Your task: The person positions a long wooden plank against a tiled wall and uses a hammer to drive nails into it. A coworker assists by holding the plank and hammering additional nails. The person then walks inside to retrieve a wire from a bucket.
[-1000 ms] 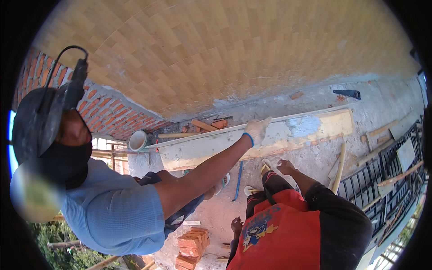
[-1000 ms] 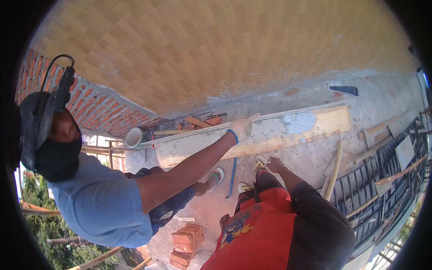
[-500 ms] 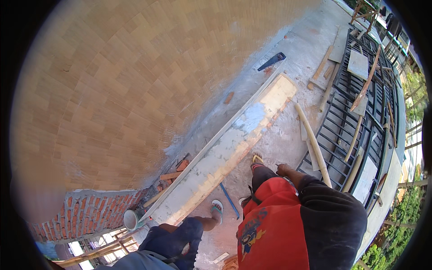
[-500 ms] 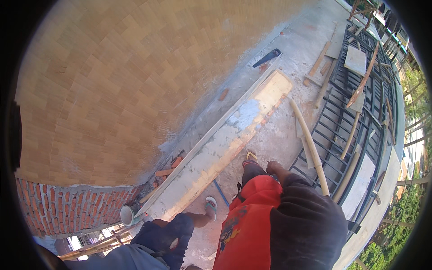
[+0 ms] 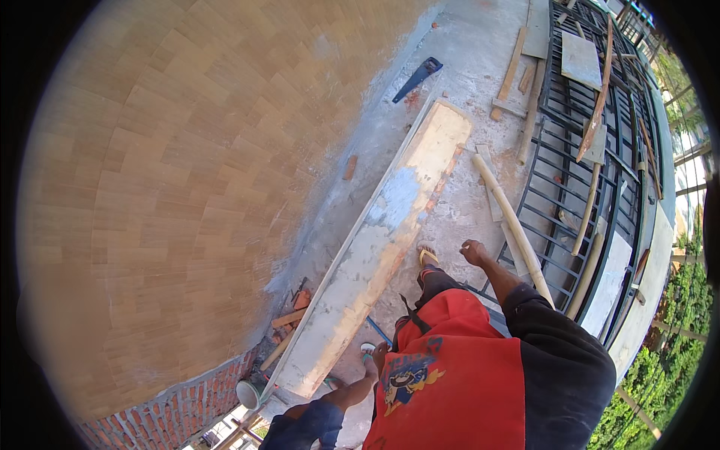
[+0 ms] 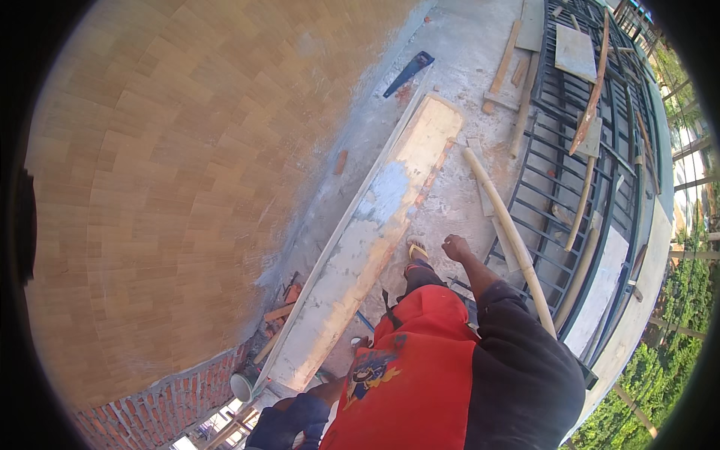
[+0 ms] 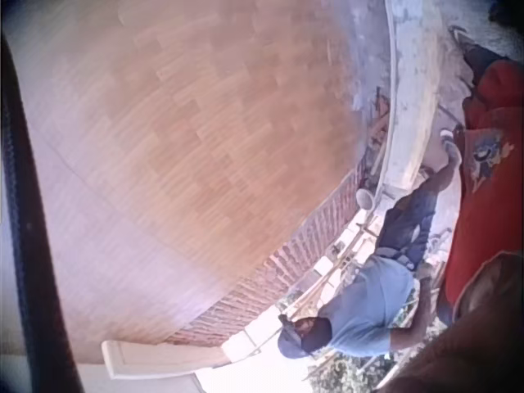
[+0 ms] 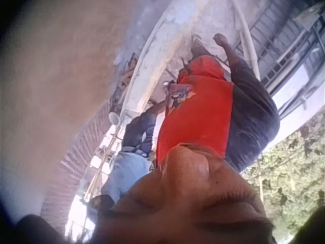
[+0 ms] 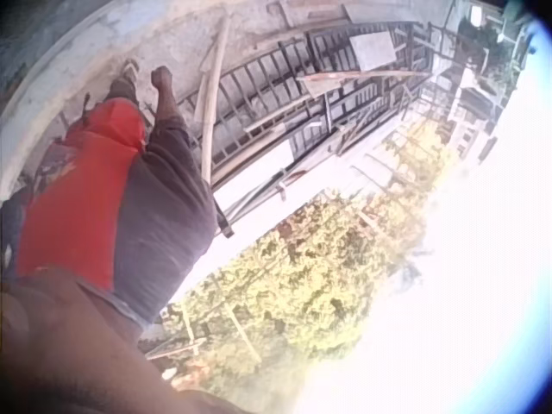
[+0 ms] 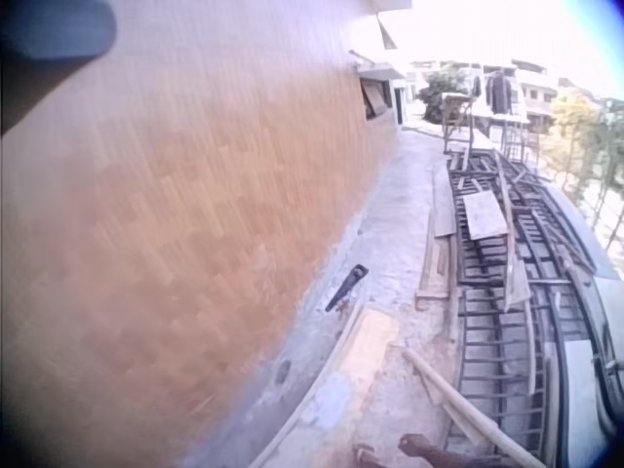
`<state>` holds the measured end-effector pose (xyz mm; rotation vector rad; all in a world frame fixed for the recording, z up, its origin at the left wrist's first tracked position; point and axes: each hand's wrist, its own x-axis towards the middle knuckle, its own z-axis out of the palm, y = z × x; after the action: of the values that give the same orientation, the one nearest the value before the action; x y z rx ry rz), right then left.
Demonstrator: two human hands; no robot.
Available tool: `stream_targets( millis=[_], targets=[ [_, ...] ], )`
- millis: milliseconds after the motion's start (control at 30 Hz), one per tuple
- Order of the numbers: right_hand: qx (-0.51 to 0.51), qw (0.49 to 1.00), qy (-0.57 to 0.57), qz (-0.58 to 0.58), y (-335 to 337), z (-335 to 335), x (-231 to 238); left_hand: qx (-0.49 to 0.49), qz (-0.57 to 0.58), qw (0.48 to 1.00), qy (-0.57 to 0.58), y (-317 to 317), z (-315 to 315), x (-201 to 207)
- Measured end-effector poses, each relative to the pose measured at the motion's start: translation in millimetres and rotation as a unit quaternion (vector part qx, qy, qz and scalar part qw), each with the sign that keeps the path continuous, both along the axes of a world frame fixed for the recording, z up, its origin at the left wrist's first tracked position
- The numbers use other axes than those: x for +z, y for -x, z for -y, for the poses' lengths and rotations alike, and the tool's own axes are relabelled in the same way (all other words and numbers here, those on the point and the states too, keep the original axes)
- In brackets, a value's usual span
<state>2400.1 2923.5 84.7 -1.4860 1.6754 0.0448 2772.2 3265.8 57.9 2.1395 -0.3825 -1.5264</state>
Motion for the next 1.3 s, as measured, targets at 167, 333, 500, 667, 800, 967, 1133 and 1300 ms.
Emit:
stream_targets(
  millis=[167, 333, 500, 667, 800, 967, 1133, 1300],
  targets=[
    [-0.129, 0.989, 0.064, 0.031, 41.8, 46.4, 2.7, 0.064, 0.083, 0.994, 0.016, 2.4, 110.1, 18.3],
    [-0.316, 0.942, 0.04, 0.101, 84.4, 28.1, -3.0, -0.018, 0.109, 0.994, 0.022, -11.0, 180.5, 48.6],
    [-0.435, 0.898, -0.027, 0.066, 120.6, -74.8, -41.3, -0.185, 0.183, 0.965, 0.02, -18.4, 230.8, 57.3],
    [-0.101, 0.971, -0.161, -0.148, 126.6, -200.4, -83.2, -0.234, 0.142, 0.962, 0.023, -7.7, 303.1, 55.5],
    [-0.541, 0.819, -0.186, 0.049, 101.7, -249.1, -73.1, -0.278, 0.117, 0.952, 0.046, 9.6, 357.7, 40.8],
    [-0.621, 0.755, -0.158, 0.142, 82.9, -214.8, -46.3, -0.347, 0.141, 0.925, 0.062, 29.5, 410.2, 17.2],
    [-0.64, 0.727, -0.13, 0.213, 93.6, -151.2, -30.8, -0.338, 0.143, 0.93, 0.006, 42.5, 446.4, 10.8],
    [-0.622, 0.75, -0.142, 0.177, 130.1, -74.7, -15.2, -0.329, 0.184, 0.926, 0.006, 58.0, 473.6, 9.0]
  ],
)
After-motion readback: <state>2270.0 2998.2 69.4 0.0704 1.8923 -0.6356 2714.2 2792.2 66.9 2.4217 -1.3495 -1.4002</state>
